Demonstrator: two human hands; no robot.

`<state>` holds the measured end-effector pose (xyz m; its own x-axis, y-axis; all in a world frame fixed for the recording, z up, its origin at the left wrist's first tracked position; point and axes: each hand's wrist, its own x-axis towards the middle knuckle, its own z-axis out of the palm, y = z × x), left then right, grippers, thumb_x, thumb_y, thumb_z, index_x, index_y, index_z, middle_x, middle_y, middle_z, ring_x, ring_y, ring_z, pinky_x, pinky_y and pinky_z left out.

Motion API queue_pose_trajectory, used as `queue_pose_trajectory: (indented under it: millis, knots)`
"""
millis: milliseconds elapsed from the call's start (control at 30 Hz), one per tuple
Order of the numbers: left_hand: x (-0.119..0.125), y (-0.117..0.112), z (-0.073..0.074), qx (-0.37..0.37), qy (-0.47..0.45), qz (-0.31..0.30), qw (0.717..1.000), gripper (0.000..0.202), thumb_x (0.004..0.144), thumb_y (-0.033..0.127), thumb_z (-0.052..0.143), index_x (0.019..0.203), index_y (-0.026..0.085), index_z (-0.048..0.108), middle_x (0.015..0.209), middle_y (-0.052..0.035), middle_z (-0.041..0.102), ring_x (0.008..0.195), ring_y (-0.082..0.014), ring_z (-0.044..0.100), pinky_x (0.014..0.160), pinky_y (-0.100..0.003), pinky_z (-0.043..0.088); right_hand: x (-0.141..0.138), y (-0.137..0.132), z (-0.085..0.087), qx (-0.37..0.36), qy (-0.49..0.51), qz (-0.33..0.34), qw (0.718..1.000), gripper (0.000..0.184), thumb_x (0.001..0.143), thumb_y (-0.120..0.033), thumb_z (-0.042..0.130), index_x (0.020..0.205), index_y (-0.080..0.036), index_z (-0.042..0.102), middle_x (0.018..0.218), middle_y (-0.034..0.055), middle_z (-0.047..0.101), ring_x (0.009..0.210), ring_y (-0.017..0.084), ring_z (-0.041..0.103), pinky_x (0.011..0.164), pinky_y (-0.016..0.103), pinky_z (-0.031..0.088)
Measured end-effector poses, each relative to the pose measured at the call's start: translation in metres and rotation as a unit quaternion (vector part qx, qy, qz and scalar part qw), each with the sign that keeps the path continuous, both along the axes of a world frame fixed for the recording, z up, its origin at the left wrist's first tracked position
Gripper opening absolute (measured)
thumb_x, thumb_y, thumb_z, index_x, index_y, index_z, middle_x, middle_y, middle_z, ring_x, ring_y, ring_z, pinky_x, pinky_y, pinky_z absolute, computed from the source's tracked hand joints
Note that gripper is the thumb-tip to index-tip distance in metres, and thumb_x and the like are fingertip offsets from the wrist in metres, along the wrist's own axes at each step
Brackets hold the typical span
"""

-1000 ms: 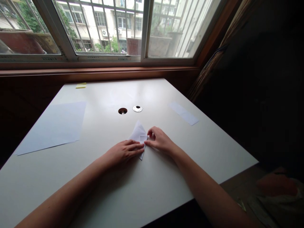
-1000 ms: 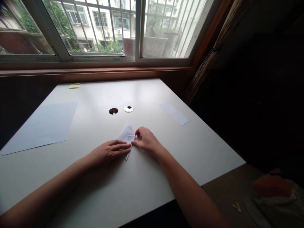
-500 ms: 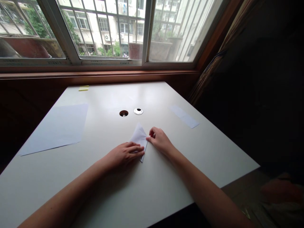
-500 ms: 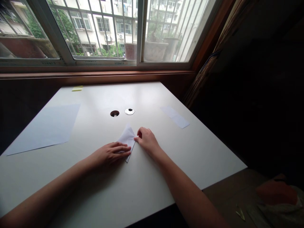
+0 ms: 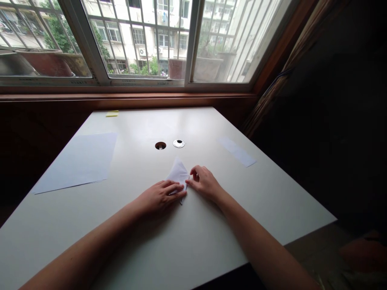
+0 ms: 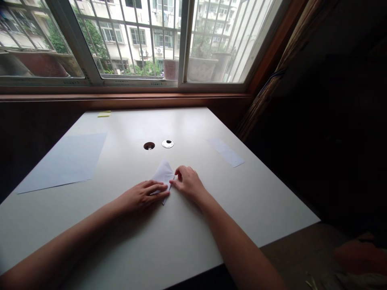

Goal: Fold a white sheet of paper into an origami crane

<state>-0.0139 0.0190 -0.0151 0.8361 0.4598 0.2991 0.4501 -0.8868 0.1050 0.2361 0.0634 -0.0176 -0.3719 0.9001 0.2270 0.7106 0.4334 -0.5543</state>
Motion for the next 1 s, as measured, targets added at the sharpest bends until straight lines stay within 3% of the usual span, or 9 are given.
queue_pose_trajectory:
  millis: [133, 533, 833, 1000]
  knots:
    - [0.001, 0.000, -0.002, 0.012, 0.002, 0.000, 1.000, 0.044, 0.099, 0.027, 0.047, 0.143, 0.023, 0.048, 0.135, -0.0104, 0.058, 0.120, -0.0261, 0.055, 0.101, -0.040, 0.049, -0.001, 0.003, -0.001, -0.010, -0.011, -0.013, 1.000, 0.026, 0.079, -0.037, 0.074, 0.085, -0.022, 0.053, 0.078, -0.0011, 0.060, 0.080, 0.019, 0.052, 0.073, 0.030, 0.038]
    - [-0.003, 0.000, 0.000, -0.013, 0.015, -0.016, 1.000, 0.047, 0.091, 0.025, 0.056, 0.138, 0.027, 0.053, 0.131, -0.0098, 0.058, 0.119, -0.0268, 0.054, 0.101, -0.039, 0.049, -0.009, 0.023, -0.004, -0.021, -0.025, -0.059, 0.998, 0.021, 0.082, -0.022, 0.069, 0.076, -0.021, 0.050, 0.078, -0.0007, 0.061, 0.079, 0.017, 0.050, 0.070, 0.028, 0.034]
    - [-0.011, 0.000, 0.013, -0.051, 0.001, -0.055, 0.997, 0.047, 0.088, 0.025, 0.062, 0.135, 0.032, 0.058, 0.129, -0.0075, 0.060, 0.120, -0.0264, 0.054, 0.103, -0.039, 0.047, -0.016, 0.028, -0.004, -0.006, -0.046, -0.067, 0.997, 0.021, 0.085, -0.025, 0.067, 0.076, -0.022, 0.048, 0.082, 0.0014, 0.061, 0.081, 0.019, 0.050, 0.072, 0.030, 0.035]
    - [-0.016, -0.001, 0.013, -0.046, -0.003, -0.038, 0.998, 0.041, 0.095, 0.029, 0.056, 0.135, 0.037, 0.057, 0.134, -0.0056, 0.059, 0.123, -0.0260, 0.054, 0.102, -0.040, 0.046, -0.022, 0.030, -0.006, 0.029, -0.012, -0.075, 0.997, 0.012, 0.087, -0.020, 0.059, 0.082, -0.022, 0.049, 0.084, 0.0016, 0.060, 0.083, 0.020, 0.052, 0.077, 0.033, 0.039]
